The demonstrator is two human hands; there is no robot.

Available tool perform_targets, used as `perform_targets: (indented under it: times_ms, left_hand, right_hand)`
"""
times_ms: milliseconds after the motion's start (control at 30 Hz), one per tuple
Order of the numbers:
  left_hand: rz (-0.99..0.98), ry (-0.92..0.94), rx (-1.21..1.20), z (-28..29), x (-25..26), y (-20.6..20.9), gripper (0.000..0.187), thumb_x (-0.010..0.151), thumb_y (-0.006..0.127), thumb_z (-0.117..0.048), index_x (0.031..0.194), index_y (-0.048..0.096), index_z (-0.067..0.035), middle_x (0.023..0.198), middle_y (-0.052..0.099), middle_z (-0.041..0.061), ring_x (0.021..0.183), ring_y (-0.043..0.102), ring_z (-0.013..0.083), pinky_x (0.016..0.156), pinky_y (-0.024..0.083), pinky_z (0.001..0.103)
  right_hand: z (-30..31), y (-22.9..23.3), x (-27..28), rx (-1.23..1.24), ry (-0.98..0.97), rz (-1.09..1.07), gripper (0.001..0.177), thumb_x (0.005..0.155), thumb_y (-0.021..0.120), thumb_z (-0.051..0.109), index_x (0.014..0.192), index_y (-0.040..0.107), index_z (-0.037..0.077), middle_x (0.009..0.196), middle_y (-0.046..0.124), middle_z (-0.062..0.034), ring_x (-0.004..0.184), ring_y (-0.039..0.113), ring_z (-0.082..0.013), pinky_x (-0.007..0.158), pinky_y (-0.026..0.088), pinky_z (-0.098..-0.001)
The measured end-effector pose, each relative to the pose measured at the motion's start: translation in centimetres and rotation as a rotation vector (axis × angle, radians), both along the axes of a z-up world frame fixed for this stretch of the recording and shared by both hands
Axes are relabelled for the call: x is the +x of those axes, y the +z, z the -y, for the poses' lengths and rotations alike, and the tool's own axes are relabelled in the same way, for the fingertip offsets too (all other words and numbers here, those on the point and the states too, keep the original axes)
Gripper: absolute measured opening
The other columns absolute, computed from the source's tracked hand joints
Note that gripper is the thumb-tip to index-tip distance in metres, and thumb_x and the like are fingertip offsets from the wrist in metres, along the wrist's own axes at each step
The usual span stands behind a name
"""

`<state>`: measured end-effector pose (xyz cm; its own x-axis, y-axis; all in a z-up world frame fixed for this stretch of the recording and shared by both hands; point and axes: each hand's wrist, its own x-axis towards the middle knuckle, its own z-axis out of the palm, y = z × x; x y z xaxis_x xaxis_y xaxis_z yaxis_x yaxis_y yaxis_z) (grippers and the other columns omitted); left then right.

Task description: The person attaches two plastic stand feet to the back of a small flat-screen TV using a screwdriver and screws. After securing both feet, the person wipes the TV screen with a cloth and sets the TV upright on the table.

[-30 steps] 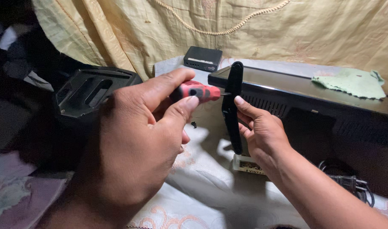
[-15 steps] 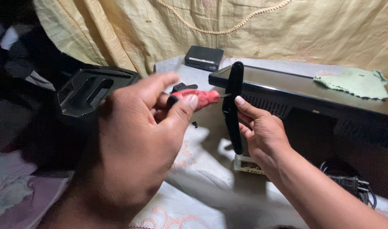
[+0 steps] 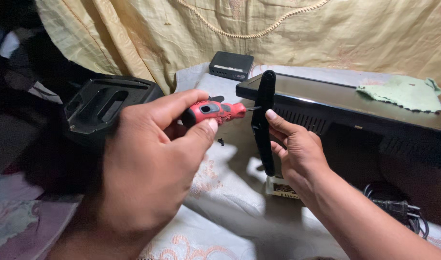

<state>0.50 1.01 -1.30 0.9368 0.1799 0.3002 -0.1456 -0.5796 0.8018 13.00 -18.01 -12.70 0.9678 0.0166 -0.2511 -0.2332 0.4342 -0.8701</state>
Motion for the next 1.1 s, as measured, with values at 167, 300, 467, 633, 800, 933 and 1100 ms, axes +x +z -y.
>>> perform_targets:
  times_ms: [167, 300, 467, 633, 800, 933, 1100]
  left_hand:
    - [-0.066, -0.208, -0.462, 0.0, 0.8, -0.3, 0.038, 0.094, 0.067, -0.018, 0.128, 0.07, -0.002, 0.078, 0.074, 0.005, 0.055, 0.067, 0.0079, 0.045, 0.058, 0.024]
    - [-0.051, -0.15, -0.42, 0.3, 0.9, -1.0, 0.038, 0.1, 0.069, -0.023, 0.131, 0.075, -0.001, 0.078, 0.075, 0.009, 0.057, 0.067, 0.0083, 0.044, 0.054, 0.025]
    - [-0.121, -0.032, -0.248, 0.5, 0.3, -0.9, 0.034, 0.096, 0.072, -0.024, 0.127, 0.081, -0.013, 0.07, 0.074, 0.005, 0.054, 0.062, 0.0065, 0.043, 0.05, 0.025]
    - [0.084, -0.07, 0.056, 0.6, -0.3, -1.0, 0.034, 0.095, 0.071, -0.019, 0.128, 0.077, -0.013, 0.079, 0.075, 0.003, 0.067, 0.062, 0.0023, 0.053, 0.053, 0.024]
    - [0.009, -0.057, 0.061, 0.9, -0.8, -0.7, 0.037, 0.094, 0.069, -0.021, 0.129, 0.077, -0.017, 0.081, 0.077, 0.003, 0.062, 0.069, 0.0031, 0.055, 0.056, 0.023]
    - [-0.089, 0.025, -0.012, 1.1, -0.1, -0.5, 0.038, 0.084, 0.075, -0.027, 0.118, 0.075, -0.01, 0.067, 0.074, 0.003, 0.056, 0.064, 0.004, 0.049, 0.051, 0.027]
    - [-0.234, 0.083, -0.179, 1.8, 1.2, -1.4, 0.031, 0.085, 0.074, -0.033, 0.094, 0.082, -0.005, 0.052, 0.06, -0.003, 0.045, 0.05, 0.0053, 0.039, 0.041, 0.029]
  right_hand:
    - [-0.1, 0.1, 0.0, -0.011, -0.016, -0.013, 0.018, 0.084, 0.08, 0.023, 0.096, 0.075, 0.011, 0.095, 0.077, -0.0001, 0.095, 0.068, -0.0108, 0.082, 0.046, -0.0327]
    - [0.0, 0.2, 0.1, 0.003, -0.004, -0.004, 0.018, 0.083, 0.08, 0.023, 0.096, 0.075, 0.011, 0.094, 0.077, -0.0002, 0.095, 0.068, -0.0113, 0.083, 0.047, -0.0334]
    - [0.0, 0.3, -0.1, -0.021, 0.006, -0.006, 0.019, 0.085, 0.079, 0.025, 0.096, 0.075, 0.01, 0.094, 0.076, -0.0012, 0.096, 0.068, -0.0113, 0.084, 0.047, -0.0323]
    - [-0.1, 0.1, 0.0, -0.006, 0.008, -0.005, 0.018, 0.084, 0.079, 0.024, 0.095, 0.075, 0.01, 0.094, 0.076, -0.0013, 0.095, 0.068, -0.0115, 0.083, 0.048, -0.0322]
    - [-0.1, 0.0, 0.1, 0.004, -0.001, -0.004, 0.017, 0.084, 0.079, 0.024, 0.095, 0.075, 0.011, 0.093, 0.076, -0.0004, 0.093, 0.068, -0.0102, 0.08, 0.047, -0.0309]
    - [0.0, -0.2, 0.2, 0.014, -0.008, -0.009, 0.018, 0.084, 0.08, 0.023, 0.095, 0.075, 0.01, 0.092, 0.076, -0.0008, 0.091, 0.067, -0.0101, 0.078, 0.047, -0.0297]
    - [0.0, -0.2, 0.0, 0.029, -0.004, -0.005, 0.017, 0.084, 0.079, 0.023, 0.094, 0.075, 0.01, 0.091, 0.076, -0.0003, 0.09, 0.068, -0.0103, 0.077, 0.048, -0.0299]
